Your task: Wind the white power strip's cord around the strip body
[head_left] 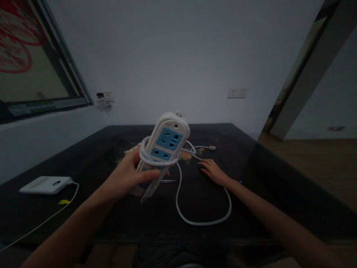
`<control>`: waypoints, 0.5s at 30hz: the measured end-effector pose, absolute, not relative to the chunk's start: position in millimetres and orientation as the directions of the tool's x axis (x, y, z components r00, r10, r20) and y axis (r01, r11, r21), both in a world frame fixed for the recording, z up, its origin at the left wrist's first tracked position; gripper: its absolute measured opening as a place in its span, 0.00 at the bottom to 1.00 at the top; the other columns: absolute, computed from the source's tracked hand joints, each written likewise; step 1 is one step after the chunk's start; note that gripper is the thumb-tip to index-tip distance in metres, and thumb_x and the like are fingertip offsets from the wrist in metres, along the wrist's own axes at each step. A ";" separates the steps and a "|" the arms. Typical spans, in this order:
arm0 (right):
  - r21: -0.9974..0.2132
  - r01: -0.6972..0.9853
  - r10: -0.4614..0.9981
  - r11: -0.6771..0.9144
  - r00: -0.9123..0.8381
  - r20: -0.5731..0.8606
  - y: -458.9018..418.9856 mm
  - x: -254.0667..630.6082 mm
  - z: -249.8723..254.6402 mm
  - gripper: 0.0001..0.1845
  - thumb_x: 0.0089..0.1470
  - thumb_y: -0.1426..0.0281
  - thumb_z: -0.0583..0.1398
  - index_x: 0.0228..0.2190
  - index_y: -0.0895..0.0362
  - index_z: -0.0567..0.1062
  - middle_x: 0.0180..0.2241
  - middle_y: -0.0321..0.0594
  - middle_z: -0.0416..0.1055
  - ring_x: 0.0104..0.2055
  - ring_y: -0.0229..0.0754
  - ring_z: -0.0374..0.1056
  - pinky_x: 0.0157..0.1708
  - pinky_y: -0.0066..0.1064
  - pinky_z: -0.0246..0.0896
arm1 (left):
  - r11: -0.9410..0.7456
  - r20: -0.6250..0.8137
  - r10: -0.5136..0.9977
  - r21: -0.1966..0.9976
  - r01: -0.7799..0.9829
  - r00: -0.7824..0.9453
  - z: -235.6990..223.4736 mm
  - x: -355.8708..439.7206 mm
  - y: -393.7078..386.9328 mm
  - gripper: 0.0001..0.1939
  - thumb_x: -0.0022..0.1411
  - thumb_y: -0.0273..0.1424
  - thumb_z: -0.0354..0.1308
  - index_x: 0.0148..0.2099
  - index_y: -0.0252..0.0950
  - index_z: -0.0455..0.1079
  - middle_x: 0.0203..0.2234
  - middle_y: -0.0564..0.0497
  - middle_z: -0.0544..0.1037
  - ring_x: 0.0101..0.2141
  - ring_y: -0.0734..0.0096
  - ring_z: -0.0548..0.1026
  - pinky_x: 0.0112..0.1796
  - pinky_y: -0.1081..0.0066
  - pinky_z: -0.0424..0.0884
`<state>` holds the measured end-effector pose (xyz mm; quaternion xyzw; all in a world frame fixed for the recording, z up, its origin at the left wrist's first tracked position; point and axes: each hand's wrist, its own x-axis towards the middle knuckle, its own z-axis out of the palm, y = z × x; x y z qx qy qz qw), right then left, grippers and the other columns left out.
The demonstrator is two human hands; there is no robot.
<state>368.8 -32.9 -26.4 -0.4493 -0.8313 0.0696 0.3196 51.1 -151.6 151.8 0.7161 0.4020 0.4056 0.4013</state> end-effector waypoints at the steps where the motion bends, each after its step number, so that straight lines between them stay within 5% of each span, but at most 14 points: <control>1: -0.416 0.695 0.786 0.586 -0.364 0.499 -30.4 364.8 -18.2 0.14 0.58 0.69 0.55 0.45 0.56 0.73 0.47 0.48 0.71 0.53 0.47 0.64 0.53 0.45 0.59 | -0.361 0.245 0.890 0.895 0.263 0.385 150.8 53.8 -154.1 0.26 0.47 0.42 0.66 0.47 0.35 0.69 0.35 0.45 0.81 0.33 0.57 0.79 0.32 0.64 0.75; 5: -0.489 0.638 0.731 0.595 -0.176 0.660 -52.9 342.2 34.8 0.21 0.65 0.65 0.42 0.51 0.56 0.67 0.51 0.49 0.67 0.54 0.44 0.62 0.55 0.44 0.55 | -0.374 0.207 0.855 0.882 0.288 0.475 144.7 64.6 -158.9 0.27 0.48 0.42 0.65 0.49 0.37 0.68 0.33 0.48 0.81 0.35 0.59 0.78 0.33 0.66 0.74; 8: -0.535 0.353 0.624 0.768 -0.222 0.749 -89.5 323.0 74.4 0.20 0.64 0.59 0.46 0.45 0.53 0.72 0.47 0.44 0.71 0.53 0.45 0.63 0.54 0.41 0.55 | -0.318 0.176 0.868 0.916 0.246 0.465 138.1 71.6 -155.5 0.29 0.49 0.41 0.65 0.51 0.36 0.67 0.39 0.45 0.80 0.35 0.60 0.78 0.32 0.67 0.74; 11: -0.630 0.227 0.660 0.742 -0.412 0.629 -115.3 309.7 88.3 0.19 0.61 0.56 0.51 0.42 0.55 0.73 0.36 0.41 0.73 0.40 0.42 0.69 0.42 0.34 0.63 | -0.223 0.124 0.876 0.961 0.165 0.466 131.0 75.2 -148.3 0.26 0.50 0.39 0.64 0.51 0.35 0.66 0.40 0.44 0.79 0.33 0.62 0.78 0.31 0.68 0.73; 15: -0.717 0.361 0.793 0.597 -0.405 0.456 -119.7 308.8 77.2 0.14 0.60 0.61 0.53 0.34 0.58 0.73 0.25 0.36 0.69 0.27 0.37 0.65 0.27 0.27 0.57 | -0.091 0.050 0.889 0.993 0.070 0.454 123.2 73.7 -138.5 0.24 0.51 0.40 0.64 0.48 0.34 0.66 0.33 0.46 0.80 0.31 0.65 0.78 0.31 0.70 0.73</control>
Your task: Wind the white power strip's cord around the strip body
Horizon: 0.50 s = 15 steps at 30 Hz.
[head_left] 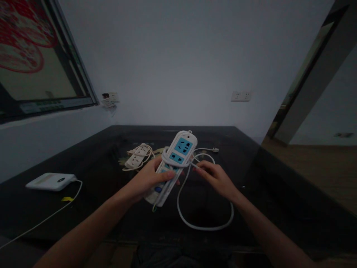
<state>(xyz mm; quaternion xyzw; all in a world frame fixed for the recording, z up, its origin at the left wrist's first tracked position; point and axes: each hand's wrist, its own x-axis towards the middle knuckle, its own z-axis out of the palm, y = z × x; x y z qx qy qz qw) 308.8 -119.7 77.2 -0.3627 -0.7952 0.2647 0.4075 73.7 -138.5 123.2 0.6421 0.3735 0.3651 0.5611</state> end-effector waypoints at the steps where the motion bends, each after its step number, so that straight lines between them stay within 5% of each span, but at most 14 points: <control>1: -0.693 0.406 0.799 0.596 -0.393 0.456 -118.0 310.9 74.1 0.15 0.60 0.62 0.53 0.30 0.58 0.72 0.25 0.36 0.68 0.27 0.37 0.64 0.27 0.26 0.56 | -0.064 0.034 0.893 0.997 0.051 0.448 121.4 72.6 -136.9 0.24 0.51 0.40 0.64 0.48 0.34 0.66 0.32 0.46 0.79 0.31 0.66 0.78 0.31 0.70 0.72; 8: -0.496 0.654 0.789 0.571 -0.269 0.552 -100.8 325.8 61.9 0.16 0.61 0.64 0.52 0.26 0.58 0.71 0.22 0.35 0.68 0.25 0.37 0.64 0.27 0.27 0.53 | 0.088 -0.078 0.843 0.996 0.007 0.533 108.7 67.9 -141.4 0.23 0.51 0.42 0.66 0.43 0.31 0.70 0.36 0.42 0.79 0.28 0.71 0.76 0.29 0.73 0.71; 15: -0.224 0.619 0.565 0.752 -0.433 0.702 -55.9 333.0 21.9 0.17 0.62 0.63 0.51 0.29 0.57 0.74 0.26 0.40 0.73 0.28 0.39 0.69 0.29 0.28 0.60 | 0.189 -0.096 0.710 0.980 -0.058 0.697 108.8 78.4 -167.8 0.27 0.47 0.45 0.68 0.44 0.31 0.72 0.34 0.43 0.79 0.27 0.71 0.76 0.28 0.74 0.72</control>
